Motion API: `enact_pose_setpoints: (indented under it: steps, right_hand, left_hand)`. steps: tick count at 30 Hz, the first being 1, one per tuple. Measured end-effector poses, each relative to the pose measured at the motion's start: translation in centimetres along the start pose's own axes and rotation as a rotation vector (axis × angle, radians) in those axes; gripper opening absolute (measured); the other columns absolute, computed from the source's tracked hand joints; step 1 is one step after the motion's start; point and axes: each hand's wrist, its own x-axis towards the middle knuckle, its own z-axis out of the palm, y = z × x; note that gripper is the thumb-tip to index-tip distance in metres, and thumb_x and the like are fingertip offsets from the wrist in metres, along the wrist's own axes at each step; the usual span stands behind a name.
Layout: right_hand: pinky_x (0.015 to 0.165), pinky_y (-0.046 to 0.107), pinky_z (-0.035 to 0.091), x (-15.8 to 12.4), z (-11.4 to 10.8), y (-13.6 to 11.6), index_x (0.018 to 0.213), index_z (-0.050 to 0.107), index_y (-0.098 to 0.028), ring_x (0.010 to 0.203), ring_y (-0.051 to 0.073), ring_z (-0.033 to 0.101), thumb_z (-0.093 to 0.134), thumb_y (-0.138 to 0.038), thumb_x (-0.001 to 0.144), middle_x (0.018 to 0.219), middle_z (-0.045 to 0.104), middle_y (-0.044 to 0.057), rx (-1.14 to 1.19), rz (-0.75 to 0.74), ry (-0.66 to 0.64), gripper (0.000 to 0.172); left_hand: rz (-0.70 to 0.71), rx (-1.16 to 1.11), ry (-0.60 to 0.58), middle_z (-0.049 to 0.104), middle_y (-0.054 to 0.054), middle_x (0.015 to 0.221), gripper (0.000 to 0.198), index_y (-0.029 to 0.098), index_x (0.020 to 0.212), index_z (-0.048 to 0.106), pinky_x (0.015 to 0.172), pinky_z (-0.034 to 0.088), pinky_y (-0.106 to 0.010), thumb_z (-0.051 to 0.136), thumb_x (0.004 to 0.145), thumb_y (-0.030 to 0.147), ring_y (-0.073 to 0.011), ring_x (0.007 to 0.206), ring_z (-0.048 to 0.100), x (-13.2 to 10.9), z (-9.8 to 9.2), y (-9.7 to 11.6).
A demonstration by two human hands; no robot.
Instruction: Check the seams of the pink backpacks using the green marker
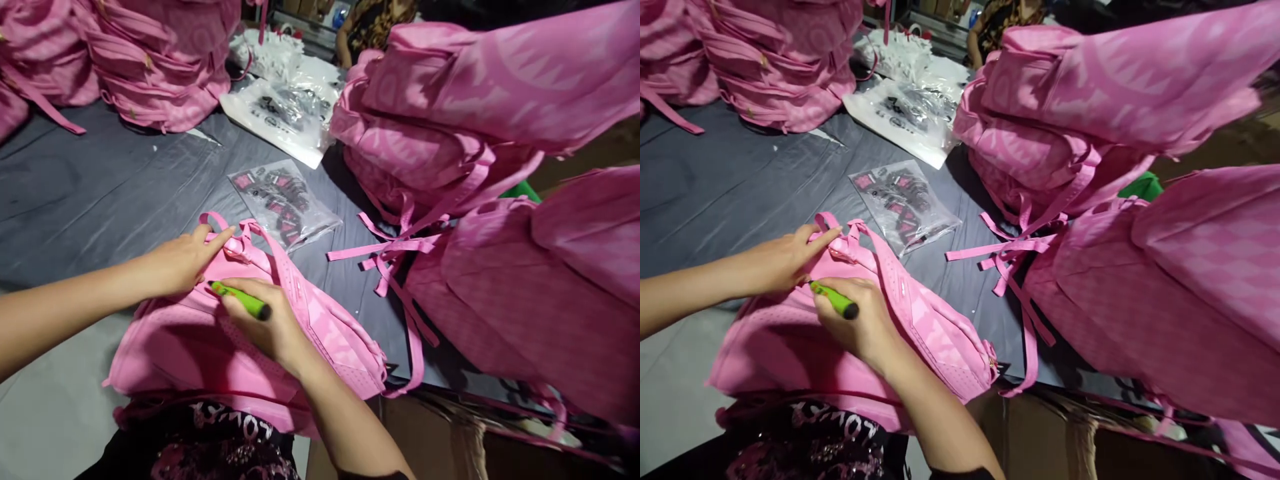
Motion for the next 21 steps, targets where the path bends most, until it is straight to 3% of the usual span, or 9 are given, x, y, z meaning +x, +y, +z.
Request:
enact_pose_setpoints:
  steps: [2, 4, 5, 7, 9, 11, 16, 18, 21]
  right_hand:
    - [0.099, 0.040, 0.051, -0.4, -4.2, 0.4, 0.103, 0.073, -0.024, 0.109, 0.022, 0.068, 0.058, -0.024, 0.089, 0.115, 0.074, 0.004, -0.137, -0.112, 0.248, 0.021]
    - [0.100, 0.042, 0.050, 0.4, -8.7, 2.3, 0.105, 0.070, -0.022, 0.110, 0.024, 0.066, 0.049, -0.015, 0.088, 0.116, 0.072, 0.007, -0.371, -0.032, 0.443, 0.028]
    - [0.096, 0.039, 0.050, 1.2, -10.6, 3.9, 0.103, 0.071, -0.020, 0.104, 0.024, 0.067, 0.048, -0.012, 0.085, 0.109, 0.073, 0.008, -0.528, 0.083, 0.427, 0.029]
    - [0.095, 0.036, 0.048, 3.8, -13.1, 7.6, 0.100, 0.072, -0.018, 0.105, 0.025, 0.066, 0.051, -0.008, 0.083, 0.109, 0.072, 0.010, -0.751, 0.370, 0.189, 0.029]
    - [0.093, 0.033, 0.048, 6.8, -13.9, 11.3, 0.094, 0.074, -0.017, 0.105, 0.025, 0.066, 0.059, -0.010, 0.082, 0.108, 0.071, 0.011, -0.761, 0.457, 0.071, 0.021]
    - [0.091, 0.031, 0.048, 9.7, -13.6, 14.0, 0.092, 0.075, -0.017, 0.106, 0.026, 0.066, 0.069, -0.014, 0.079, 0.111, 0.070, 0.011, -0.713, 0.485, 0.042, 0.015]
    - [0.085, 0.028, 0.049, 13.0, -12.0, 16.9, 0.099, 0.072, -0.018, 0.109, 0.027, 0.064, 0.087, -0.009, 0.053, 0.123, 0.067, 0.011, -0.528, 0.600, 0.086, 0.049]
    - [0.073, 0.024, 0.050, 13.0, -12.1, 17.2, 0.089, 0.070, -0.017, 0.093, 0.021, 0.066, 0.087, -0.008, 0.053, 0.106, 0.072, 0.008, -0.408, 0.665, 0.113, 0.040]
    - [0.050, 0.020, 0.042, 12.1, -13.2, 16.8, 0.073, 0.062, -0.016, 0.058, 0.012, 0.059, 0.078, -0.011, 0.070, 0.068, 0.066, 0.001, -0.162, 0.768, 0.177, 0.017]
  left_hand:
    - [0.007, -0.005, 0.008, 0.043, -0.020, 0.139, 0.093, 0.027, 0.161, -0.002, 0.083, 0.051, -0.034, 0.053, 0.086, 0.016, -0.0303, 0.108, 0.064, 0.0, 0.0, 0.1]
    - [-0.008, -0.002, 0.003, 0.043, -0.020, 0.139, 0.093, 0.027, 0.161, 0.000, 0.083, 0.052, -0.035, 0.053, 0.086, 0.016, -0.0309, 0.109, 0.064, 0.0, -0.2, 0.3]
    - [-0.022, 0.000, -0.002, 0.043, -0.020, 0.139, 0.092, 0.027, 0.161, 0.002, 0.082, 0.052, -0.035, 0.053, 0.086, 0.016, -0.0313, 0.108, 0.064, 0.0, -0.3, 0.4]
    - [-0.035, 0.001, -0.013, 0.044, -0.021, 0.138, 0.089, 0.026, 0.162, 0.005, 0.080, 0.053, -0.036, 0.052, 0.086, 0.016, -0.0315, 0.105, 0.065, 0.0, -0.5, 0.6]
    - [-0.029, -0.011, -0.014, 0.044, -0.021, 0.138, 0.088, 0.025, 0.162, 0.007, 0.082, 0.053, -0.037, 0.051, 0.086, 0.015, -0.0310, 0.104, 0.065, 0.1, -0.5, 0.6]
    - [-0.021, -0.025, -0.006, 0.044, -0.021, 0.139, 0.088, 0.024, 0.162, 0.008, 0.087, 0.053, -0.038, 0.051, 0.085, 0.013, -0.0309, 0.108, 0.064, 0.2, -0.3, 0.6]
    - [-0.024, -0.046, 0.005, 0.045, -0.020, 0.138, 0.094, 0.025, 0.162, 0.004, 0.092, 0.052, -0.039, 0.055, 0.084, 0.013, -0.0318, 0.114, 0.062, 0.3, 0.0, 0.4]
    - [-0.024, -0.044, 0.006, 0.044, -0.019, 0.139, 0.096, 0.026, 0.161, 0.004, 0.092, 0.052, -0.038, 0.058, 0.083, 0.014, -0.0317, 0.115, 0.061, 0.4, 0.0, 0.5]
    - [-0.041, -0.025, -0.024, 0.043, -0.020, 0.140, 0.093, 0.027, 0.161, 0.007, 0.087, 0.052, -0.036, 0.058, 0.084, 0.016, -0.0305, 0.111, 0.063, 0.5, -0.3, 0.6]
